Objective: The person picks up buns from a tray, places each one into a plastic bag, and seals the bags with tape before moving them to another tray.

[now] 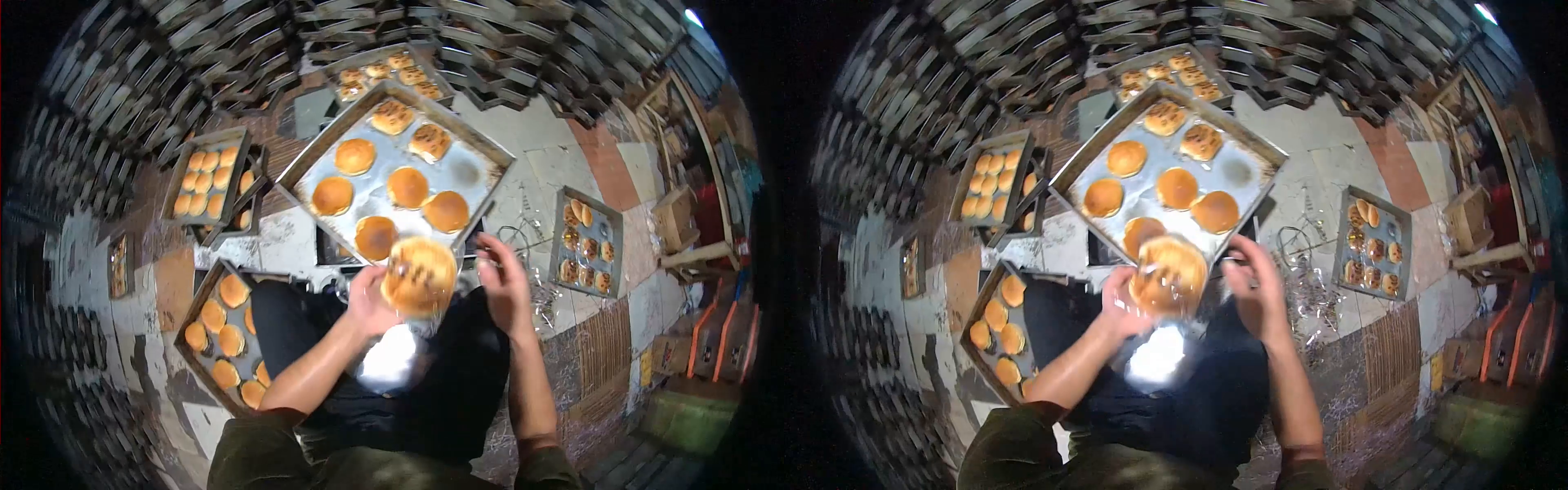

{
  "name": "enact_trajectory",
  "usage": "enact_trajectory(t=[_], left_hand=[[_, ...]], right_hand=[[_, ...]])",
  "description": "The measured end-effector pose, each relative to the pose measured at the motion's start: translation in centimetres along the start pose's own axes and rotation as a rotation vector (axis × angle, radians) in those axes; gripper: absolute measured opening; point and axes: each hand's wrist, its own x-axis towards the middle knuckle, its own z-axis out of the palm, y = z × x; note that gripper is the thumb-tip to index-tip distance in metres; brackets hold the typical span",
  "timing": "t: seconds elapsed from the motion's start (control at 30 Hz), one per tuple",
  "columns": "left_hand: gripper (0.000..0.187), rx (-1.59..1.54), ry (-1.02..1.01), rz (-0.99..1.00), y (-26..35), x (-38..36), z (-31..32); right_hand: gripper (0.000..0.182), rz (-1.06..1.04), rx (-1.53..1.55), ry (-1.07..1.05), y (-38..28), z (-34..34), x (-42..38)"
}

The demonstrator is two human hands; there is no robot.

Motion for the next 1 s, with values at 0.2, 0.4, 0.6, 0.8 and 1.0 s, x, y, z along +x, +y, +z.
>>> enact_trajectory(t=[0.2,0.4,0.6,0.8,1.0], left_hand=[[0.066,0.263,0.166,0.318,-1.8,-11.1,2.3],[0.042,1.131,0.515,0.357,3.1,-14.5,2.8],[0.03,1.218,0.385,0.384,4.3,-13.8,4.5],[0.027,1.031,0.403,0.605,1.2,-11.0,2.6],[0.022,0.818,0.705,1.008,0.3,-10.2,3.6]], right_hand=[[0.011,0.011,0.085,-0.442,-3.5,8.6,-2.4],[0.011,-0.098,-0.156,-0.55,-8.3,11.9,-3.1],[0.01,-0.367,-0.339,-0.683,-8.7,11.7,-2.5],[0.011,-0.213,-0.108,-0.736,-6.8,9.0,-1.7],[0.012,0.13,1.035,0.104,-5.5,6.3,-4.1]])
